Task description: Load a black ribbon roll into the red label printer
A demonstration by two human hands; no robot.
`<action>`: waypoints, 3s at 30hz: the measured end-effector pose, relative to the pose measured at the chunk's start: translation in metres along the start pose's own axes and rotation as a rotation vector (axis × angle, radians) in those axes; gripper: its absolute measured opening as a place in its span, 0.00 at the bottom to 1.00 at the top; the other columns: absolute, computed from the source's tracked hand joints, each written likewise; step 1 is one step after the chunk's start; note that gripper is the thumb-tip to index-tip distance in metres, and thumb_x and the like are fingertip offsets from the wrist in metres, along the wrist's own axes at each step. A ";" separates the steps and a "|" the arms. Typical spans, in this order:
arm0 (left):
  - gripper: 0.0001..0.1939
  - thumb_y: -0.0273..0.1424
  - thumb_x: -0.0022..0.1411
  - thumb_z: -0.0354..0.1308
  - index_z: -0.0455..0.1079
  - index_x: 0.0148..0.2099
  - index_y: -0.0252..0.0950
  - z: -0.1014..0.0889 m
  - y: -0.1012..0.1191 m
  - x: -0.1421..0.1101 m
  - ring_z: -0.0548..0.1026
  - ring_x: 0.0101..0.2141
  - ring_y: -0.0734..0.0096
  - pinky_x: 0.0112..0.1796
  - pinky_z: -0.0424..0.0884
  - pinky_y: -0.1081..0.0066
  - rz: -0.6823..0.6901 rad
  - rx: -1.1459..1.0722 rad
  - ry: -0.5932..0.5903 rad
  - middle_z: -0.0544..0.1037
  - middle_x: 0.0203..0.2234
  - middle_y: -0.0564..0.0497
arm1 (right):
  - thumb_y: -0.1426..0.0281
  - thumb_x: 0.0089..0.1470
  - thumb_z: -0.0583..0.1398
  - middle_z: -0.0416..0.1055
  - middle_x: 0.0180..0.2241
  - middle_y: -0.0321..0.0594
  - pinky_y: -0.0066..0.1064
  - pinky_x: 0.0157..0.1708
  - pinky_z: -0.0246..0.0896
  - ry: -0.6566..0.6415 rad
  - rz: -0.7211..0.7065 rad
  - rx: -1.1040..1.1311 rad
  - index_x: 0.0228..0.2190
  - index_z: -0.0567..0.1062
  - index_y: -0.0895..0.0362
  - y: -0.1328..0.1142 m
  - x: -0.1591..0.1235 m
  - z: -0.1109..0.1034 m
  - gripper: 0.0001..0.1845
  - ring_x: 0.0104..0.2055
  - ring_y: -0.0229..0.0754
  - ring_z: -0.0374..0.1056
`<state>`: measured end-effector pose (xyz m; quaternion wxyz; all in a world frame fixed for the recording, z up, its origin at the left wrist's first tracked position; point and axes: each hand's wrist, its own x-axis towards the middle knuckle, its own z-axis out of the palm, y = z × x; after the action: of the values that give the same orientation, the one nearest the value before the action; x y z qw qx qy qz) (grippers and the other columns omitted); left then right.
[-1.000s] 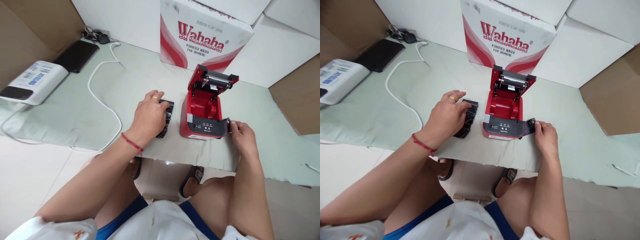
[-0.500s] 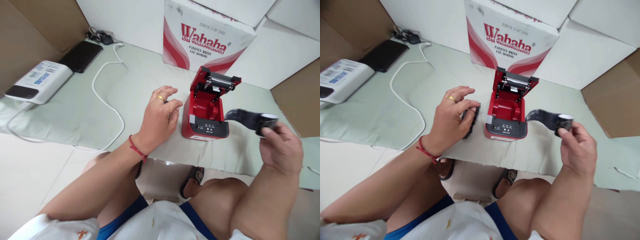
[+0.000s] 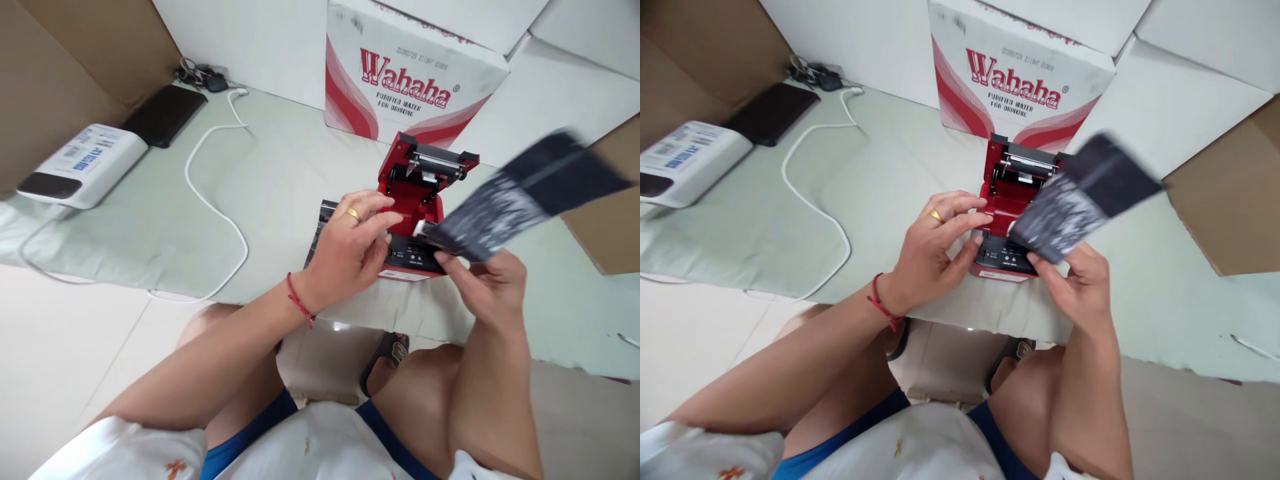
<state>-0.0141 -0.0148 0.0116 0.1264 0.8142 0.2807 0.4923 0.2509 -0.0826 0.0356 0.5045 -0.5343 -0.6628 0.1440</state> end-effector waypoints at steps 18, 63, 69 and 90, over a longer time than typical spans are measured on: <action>0.12 0.23 0.84 0.56 0.82 0.51 0.37 0.015 0.037 -0.012 0.84 0.50 0.65 0.48 0.71 0.62 0.350 0.185 0.114 0.92 0.47 0.50 | 0.34 0.74 0.55 0.87 0.55 0.46 0.47 0.58 0.80 -0.522 0.394 0.007 0.66 0.83 0.48 -0.018 0.050 -0.019 0.41 0.57 0.52 0.83; 0.10 0.22 0.83 0.61 0.83 0.49 0.34 0.021 0.042 -0.009 0.84 0.49 0.66 0.44 0.73 0.63 0.270 0.151 0.160 0.92 0.47 0.49 | 0.62 0.71 0.61 0.89 0.51 0.45 0.53 0.63 0.75 -0.760 0.012 -0.632 0.48 0.90 0.50 -0.021 0.110 0.029 0.17 0.57 0.57 0.81; 0.07 0.22 0.81 0.64 0.84 0.50 0.34 0.025 0.041 -0.010 0.85 0.51 0.66 0.52 0.75 0.63 0.291 0.134 0.131 0.92 0.48 0.49 | 0.51 0.72 0.67 0.87 0.41 0.46 0.46 0.49 0.80 0.067 0.148 -0.251 0.41 0.89 0.52 -0.031 0.080 0.018 0.18 0.44 0.52 0.83; 0.19 0.28 0.71 0.56 0.81 0.59 0.39 0.010 0.026 0.000 0.88 0.54 0.56 0.60 0.79 0.52 0.239 -0.096 0.141 0.93 0.51 0.45 | 0.58 0.80 0.56 0.89 0.57 0.44 0.69 0.76 0.69 0.038 -0.015 -0.164 0.52 0.91 0.47 0.006 -0.004 0.020 0.22 0.70 0.59 0.80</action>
<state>0.0031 -0.0356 0.0195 0.0857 0.7981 0.1660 0.5728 0.2370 -0.0771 0.0202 0.4727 -0.5716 -0.6665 0.0754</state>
